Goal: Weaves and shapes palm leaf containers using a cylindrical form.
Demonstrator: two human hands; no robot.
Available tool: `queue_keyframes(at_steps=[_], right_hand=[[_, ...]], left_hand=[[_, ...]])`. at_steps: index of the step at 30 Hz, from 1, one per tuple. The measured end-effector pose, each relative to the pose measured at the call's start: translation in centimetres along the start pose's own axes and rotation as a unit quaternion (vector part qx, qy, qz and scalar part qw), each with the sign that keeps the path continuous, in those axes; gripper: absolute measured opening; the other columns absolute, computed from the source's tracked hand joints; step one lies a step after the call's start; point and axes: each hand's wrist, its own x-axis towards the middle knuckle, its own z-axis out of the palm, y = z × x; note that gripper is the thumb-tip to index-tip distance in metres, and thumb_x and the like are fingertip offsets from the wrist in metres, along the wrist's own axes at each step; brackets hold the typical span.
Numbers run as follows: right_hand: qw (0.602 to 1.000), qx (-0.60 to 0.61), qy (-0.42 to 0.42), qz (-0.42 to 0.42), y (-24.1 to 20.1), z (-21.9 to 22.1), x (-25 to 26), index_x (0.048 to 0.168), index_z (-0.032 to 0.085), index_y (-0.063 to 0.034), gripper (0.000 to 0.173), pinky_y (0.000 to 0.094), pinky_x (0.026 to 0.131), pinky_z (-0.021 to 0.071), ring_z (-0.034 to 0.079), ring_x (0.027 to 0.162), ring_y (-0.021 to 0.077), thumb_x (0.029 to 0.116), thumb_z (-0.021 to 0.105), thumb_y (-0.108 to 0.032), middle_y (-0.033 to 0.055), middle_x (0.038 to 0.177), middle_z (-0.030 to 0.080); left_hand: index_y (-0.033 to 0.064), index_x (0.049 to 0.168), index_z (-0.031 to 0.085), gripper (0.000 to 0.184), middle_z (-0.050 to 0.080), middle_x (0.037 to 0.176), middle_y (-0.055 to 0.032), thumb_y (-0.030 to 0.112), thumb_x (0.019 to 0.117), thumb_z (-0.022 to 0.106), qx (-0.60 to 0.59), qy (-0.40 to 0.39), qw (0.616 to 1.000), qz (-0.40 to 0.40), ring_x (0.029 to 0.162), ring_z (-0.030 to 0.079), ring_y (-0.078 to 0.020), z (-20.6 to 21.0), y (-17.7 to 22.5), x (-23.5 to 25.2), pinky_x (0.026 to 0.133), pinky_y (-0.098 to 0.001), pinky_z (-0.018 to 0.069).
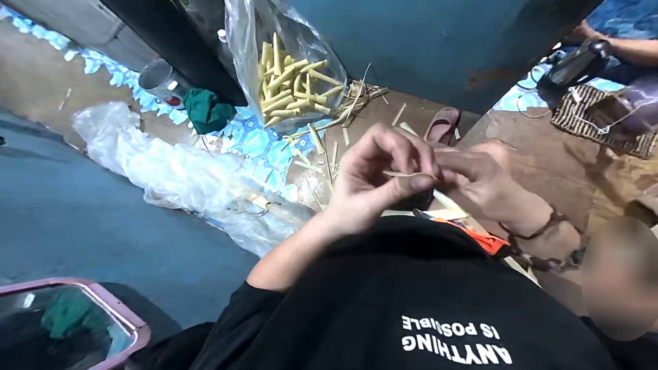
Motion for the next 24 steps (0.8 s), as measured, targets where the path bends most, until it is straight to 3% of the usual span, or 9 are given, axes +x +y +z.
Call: queue_keyframes(at_steps=[2,4,6,8,11,14,17,20,24], right_hand=[[0.985,-0.167,-0.016,0.041,1.2,-2.7,-1.6,0.109,0.075,-0.006,0.022,0.046,0.088,0.0579,0.072,0.097,0.0264,0.0936,0.059,-0.005,0.0109,0.104,0.075],[0.932,-0.315,-0.076,0.163,1.8,-6.3,-4.4,0.115,0.073,-0.0015,0.021,0.0644,0.085,0.0527,0.069,0.097,0.0455,0.0968,0.061,-0.001,0.0228,0.105,0.072],[0.826,-0.403,-0.138,0.37,2.7,-8.8,-8.4,0.111,0.071,-0.0031,0.016,0.0705,0.075,0.0505,0.067,0.09,0.053,0.1018,0.062,-0.013,0.0276,0.094,0.07],[0.708,-0.368,-0.189,0.573,3.9,-10.1,-14.2,0.117,0.069,0.0015,0.027,0.0783,0.074,0.046,0.063,0.096,0.062,0.1049,0.057,-0.019,0.038,0.1,0.066],[0.578,-0.273,-0.249,0.727,3.5,-8.2,-24.6,0.114,0.067,0.0094,0.033,0.0771,0.086,0.0461,0.061,0.108,0.0595,0.0994,0.065,-0.02,0.0401,0.111,0.064],[0.526,-0.151,-0.385,0.743,2.8,-4.3,-32.9,0.112,0.072,0.0053,0.031,0.0702,0.094,0.0475,0.063,0.113,0.0512,0.0951,0.07,-0.021,0.0329,0.114,0.068],[0.575,-0.12,-0.359,0.726,2.3,-4.7,-33.1,0.123,0.072,-0.0043,0.035,0.0708,0.093,0.0476,0.064,0.112,0.0506,0.0909,0.076,-0.018,0.0299,0.114,0.069],[0.734,-0.206,-0.147,0.63,1.5,-7.9,-24.6,0.124,0.066,0.0034,0.033,0.0765,0.087,0.0466,0.064,0.103,0.056,0.0998,0.066,-0.019,0.0345,0.108,0.067],[0.929,-0.123,0.021,0.347,0.7,-5.5,-10.9,0.134,0.063,0.0004,0.045,0.0554,0.101,0.0514,0.065,0.118,0.0331,0.1023,0.055,-0.031,0.0198,0.128,0.067]], left_hand=[[0.0165,0.104,0.062,0.013,0.069,0.109,0.0024,0.02,0.0968,0.071,0.087,-0.003,0.995,-0.039,0.103,0.069,-0.0116,-2.2,-1.7,0.2,0.091,-0.0342,0.0604],[0.0023,0.112,0.063,0.022,0.066,0.12,-0.0066,0.015,0.0957,0.07,0.236,-0.008,0.967,-0.095,0.114,0.065,-0.0155,-5.1,-4.5,-0.1,0.094,-0.0362,0.0585],[0.0006,0.12,0.066,0.03,0.066,0.124,-0.0123,0.018,0.0954,0.071,0.378,-0.032,0.903,-0.203,0.117,0.064,-0.0194,-7.7,-7.5,-1.0,0.096,-0.0409,0.056],[0.0033,0.126,0.067,0.035,0.065,0.128,-0.0156,0.023,0.0969,0.071,0.457,-0.083,0.837,-0.29,0.121,0.063,-0.0266,-8.8,-9.9,-2.2,0.104,-0.048,0.051],[0.0065,0.132,0.065,0.042,0.061,0.136,-0.0186,0.023,0.0941,0.074,0.542,-0.134,0.751,-0.352,0.127,0.057,-0.0375,-9.0,-12.8,-3.6,0.107,-0.0556,0.0466],[0.0033,0.12,0.069,0.037,0.063,0.13,-0.0197,0.023,0.0905,0.077,0.579,-0.147,0.73,-0.33,0.122,0.059,-0.0395,-8.8,-14.0,-3.9,0.102,-0.0562,0.0491],[0.0014,0.114,0.07,0.035,0.068,0.118,-0.0195,0.022,0.0877,0.081,0.553,-0.178,0.748,-0.323,0.114,0.064,-0.0373,-8.3,-13.0,-3.0,0.1,-0.0558,0.0508],[0.0028,0.111,0.069,0.042,0.071,0.097,-0.0155,0.028,0.0827,0.087,0.46,-0.234,0.781,-0.352,0.092,0.07,-0.0303,-6.7,-10.3,-1.3,0.085,-0.0539,0.0561],[0.0046,0.097,0.07,0.027,0.067,0.078,-0.0029,0.027,0.0871,0.08,0.292,-0.206,0.89,-0.284,0.068,0.063,-0.0107,-3.9,-6.4,-0.2,0.063,-0.0322,0.0548]])
